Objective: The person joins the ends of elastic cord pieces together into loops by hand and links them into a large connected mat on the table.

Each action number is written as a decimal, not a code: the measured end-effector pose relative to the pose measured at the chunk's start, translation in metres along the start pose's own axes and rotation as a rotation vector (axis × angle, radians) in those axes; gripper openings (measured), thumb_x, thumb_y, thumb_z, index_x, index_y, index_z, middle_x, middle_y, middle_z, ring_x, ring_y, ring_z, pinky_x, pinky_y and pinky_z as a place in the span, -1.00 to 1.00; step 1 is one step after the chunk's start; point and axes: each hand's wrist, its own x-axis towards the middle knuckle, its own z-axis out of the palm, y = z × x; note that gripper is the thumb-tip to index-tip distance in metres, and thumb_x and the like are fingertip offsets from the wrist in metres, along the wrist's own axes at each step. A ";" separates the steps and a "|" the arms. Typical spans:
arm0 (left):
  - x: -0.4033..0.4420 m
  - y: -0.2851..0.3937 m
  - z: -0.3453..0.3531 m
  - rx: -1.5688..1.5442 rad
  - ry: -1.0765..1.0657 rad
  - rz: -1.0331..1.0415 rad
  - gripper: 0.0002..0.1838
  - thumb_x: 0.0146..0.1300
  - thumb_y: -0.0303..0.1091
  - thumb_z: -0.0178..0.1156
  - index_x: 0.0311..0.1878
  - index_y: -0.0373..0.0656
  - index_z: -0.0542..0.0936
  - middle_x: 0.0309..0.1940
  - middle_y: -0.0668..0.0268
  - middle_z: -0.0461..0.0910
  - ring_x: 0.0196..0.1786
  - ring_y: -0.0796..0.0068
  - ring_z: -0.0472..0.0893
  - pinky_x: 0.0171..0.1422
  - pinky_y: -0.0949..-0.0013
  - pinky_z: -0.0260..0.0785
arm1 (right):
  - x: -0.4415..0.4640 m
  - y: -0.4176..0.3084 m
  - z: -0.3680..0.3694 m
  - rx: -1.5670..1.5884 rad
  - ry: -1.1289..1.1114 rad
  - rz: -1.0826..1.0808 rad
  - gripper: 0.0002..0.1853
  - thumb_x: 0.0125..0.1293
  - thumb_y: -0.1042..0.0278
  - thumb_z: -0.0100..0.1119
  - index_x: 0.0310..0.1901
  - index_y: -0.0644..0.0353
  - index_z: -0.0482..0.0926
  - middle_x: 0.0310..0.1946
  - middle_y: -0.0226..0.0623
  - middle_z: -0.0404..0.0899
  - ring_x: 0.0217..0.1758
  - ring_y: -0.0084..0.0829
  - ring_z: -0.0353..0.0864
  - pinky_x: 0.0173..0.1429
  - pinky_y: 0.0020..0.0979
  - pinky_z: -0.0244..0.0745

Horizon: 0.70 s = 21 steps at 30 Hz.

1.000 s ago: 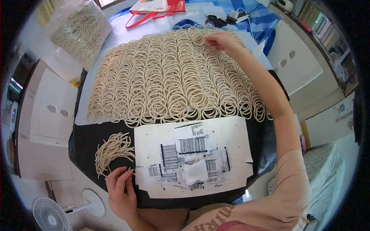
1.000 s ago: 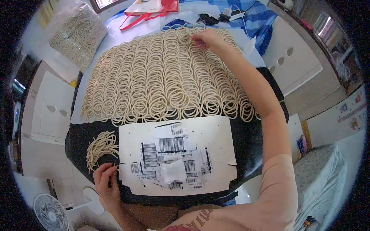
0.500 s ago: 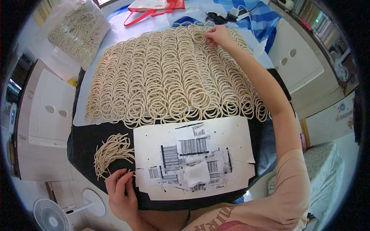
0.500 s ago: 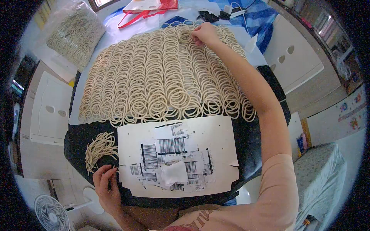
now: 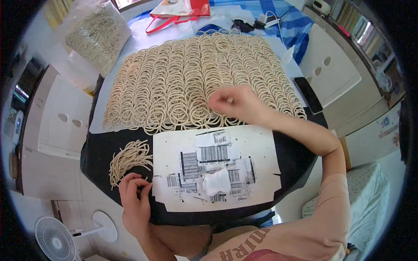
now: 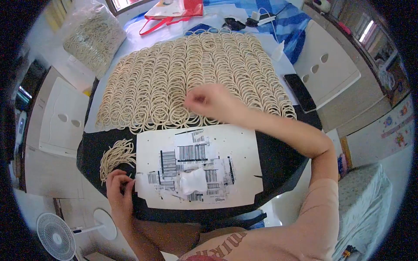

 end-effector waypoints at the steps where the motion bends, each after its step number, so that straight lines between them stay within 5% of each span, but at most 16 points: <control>1: 0.001 -0.004 0.000 0.144 0.079 0.152 -0.89 0.15 -0.58 0.23 -0.29 -0.24 0.49 -0.10 0.21 0.53 -0.17 0.33 0.57 -0.21 0.40 0.42 | -0.011 -0.010 0.007 -0.033 -0.060 -0.088 -0.85 0.23 0.37 0.22 -0.26 0.25 0.64 -0.41 -0.24 0.64 -0.38 -0.45 0.63 -0.24 -0.39 0.53; 4: -0.010 0.015 0.002 -0.138 0.384 0.036 -0.91 0.19 -0.63 0.19 -0.30 -0.28 0.48 -0.20 0.18 0.58 -0.24 0.37 0.57 -0.23 0.41 0.42 | -0.041 -0.051 0.020 0.041 -0.258 -0.119 -0.88 0.20 0.41 0.22 -0.28 0.26 0.62 -0.40 -0.24 0.61 -0.33 -0.33 0.66 -0.18 -0.34 0.56; 5: -0.017 0.022 0.000 -0.208 0.442 0.063 -0.90 0.20 -0.67 0.15 -0.24 -0.32 0.46 -0.32 0.11 0.60 -0.32 0.38 0.58 -0.27 0.43 0.45 | -0.048 -0.065 0.020 0.043 -0.401 -0.100 -0.87 0.23 0.48 0.23 -0.18 0.25 0.59 -0.26 -0.28 0.61 -0.23 -0.44 0.64 -0.18 -0.44 0.56; 8: -0.050 0.066 -0.011 -0.642 0.377 -0.111 -0.79 0.19 -0.71 0.13 -0.11 -0.35 0.43 -0.36 0.04 0.61 -0.37 0.34 0.62 -0.31 0.45 0.49 | -0.076 -0.085 0.040 0.111 -0.399 -0.404 -0.58 0.23 0.49 0.23 0.14 0.20 0.44 -0.12 -0.20 0.59 -0.04 -0.31 0.60 0.06 -0.31 0.49; 9: -0.058 0.073 -0.007 -0.824 0.299 0.020 -0.73 0.21 -0.71 0.12 -0.03 -0.37 0.39 -0.33 -0.01 0.62 -0.32 0.30 0.67 -0.29 0.43 0.55 | -0.084 -0.096 0.046 0.149 -0.385 -0.471 -0.44 0.23 0.50 0.23 0.28 0.18 0.33 -0.08 -0.17 0.58 0.02 -0.27 0.58 0.13 -0.29 0.45; 12: -0.066 0.118 -0.001 -0.979 0.132 -0.107 -0.76 0.24 -0.69 0.12 -0.04 -0.37 0.39 -0.30 -0.02 0.63 -0.25 0.27 0.69 -0.21 0.40 0.60 | -0.102 -0.110 0.056 0.512 -0.646 -0.233 -0.23 0.22 0.50 0.25 0.42 0.11 0.09 -0.02 -0.15 0.56 0.05 -0.21 0.56 0.17 -0.30 0.42; 13: -0.065 0.115 0.001 -0.990 0.095 -0.079 -0.76 0.25 -0.69 0.11 -0.04 -0.37 0.39 -0.30 -0.03 0.64 -0.23 0.27 0.69 -0.19 0.40 0.60 | -0.105 -0.111 0.054 0.529 -0.709 -0.119 -0.33 0.25 0.40 0.23 0.36 0.13 0.16 -0.07 -0.07 0.55 -0.04 -0.18 0.62 0.00 -0.32 0.52; 16: -0.063 0.102 0.013 -1.046 0.021 -0.059 -0.77 0.27 -0.67 0.11 -0.02 -0.38 0.39 -0.27 -0.05 0.64 -0.19 0.25 0.70 -0.17 0.40 0.61 | -0.100 -0.099 0.040 0.577 -0.657 0.115 -0.49 0.30 0.47 0.19 0.28 0.18 0.30 -0.07 -0.20 0.56 -0.04 -0.43 0.60 -0.05 -0.43 0.53; 21: -0.063 0.093 0.033 -1.183 -0.043 -0.174 -0.81 0.27 -0.66 0.13 -0.06 -0.39 0.43 -0.24 -0.07 0.65 -0.18 0.28 0.69 -0.18 0.40 0.61 | -0.102 -0.075 0.018 0.762 -0.458 0.121 -0.79 0.29 0.58 0.19 -0.04 0.27 0.58 -0.16 -0.35 0.55 -0.10 -0.58 0.55 -0.05 -0.56 0.48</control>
